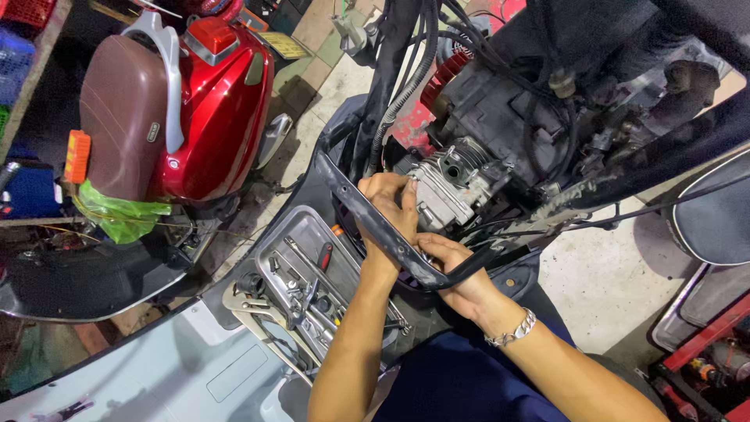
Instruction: The person manipulates engine components with their hands and tools, then wipes parts with a cloth.
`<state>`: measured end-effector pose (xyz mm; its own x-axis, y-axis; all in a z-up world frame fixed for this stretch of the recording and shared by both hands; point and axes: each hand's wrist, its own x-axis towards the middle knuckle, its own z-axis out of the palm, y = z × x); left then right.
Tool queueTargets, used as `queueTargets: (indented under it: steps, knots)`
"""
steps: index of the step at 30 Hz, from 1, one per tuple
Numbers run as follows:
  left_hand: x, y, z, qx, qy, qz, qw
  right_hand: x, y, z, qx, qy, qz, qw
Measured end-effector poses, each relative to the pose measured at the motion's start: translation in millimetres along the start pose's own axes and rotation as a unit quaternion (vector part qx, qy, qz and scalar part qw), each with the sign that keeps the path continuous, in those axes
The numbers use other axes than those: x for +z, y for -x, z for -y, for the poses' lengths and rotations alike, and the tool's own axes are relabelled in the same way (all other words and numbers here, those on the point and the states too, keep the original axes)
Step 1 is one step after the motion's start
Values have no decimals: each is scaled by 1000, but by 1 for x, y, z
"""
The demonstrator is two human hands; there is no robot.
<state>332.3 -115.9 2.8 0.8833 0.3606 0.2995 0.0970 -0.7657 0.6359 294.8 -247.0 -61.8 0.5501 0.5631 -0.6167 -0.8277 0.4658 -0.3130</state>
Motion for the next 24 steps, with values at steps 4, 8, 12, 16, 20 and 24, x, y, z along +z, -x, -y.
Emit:
queueTargets:
  steps: [4, 8, 12, 16, 20, 24]
  knots:
    - [-4, -8, 12, -87, 82, 38, 992, 5, 8, 7, 15, 25, 30, 999]
    - [2, 1, 18, -21, 10, -1, 1000, 5, 9, 9, 1, 14, 41, 999]
    - [9, 0, 18, 13, 17, -21, 1000, 8, 7, 11, 12, 2, 28, 1000]
    - [2, -6, 15, -178, 75, 65, 979, 10, 10, 13, 30, -10, 37, 999]
    - [6, -1, 14, -54, -15, 20, 998, 4, 9, 9, 31, -63, 112, 991]
    - [5, -8, 24, -92, 115, 52, 988, 4, 8, 6, 35, -69, 123, 989]
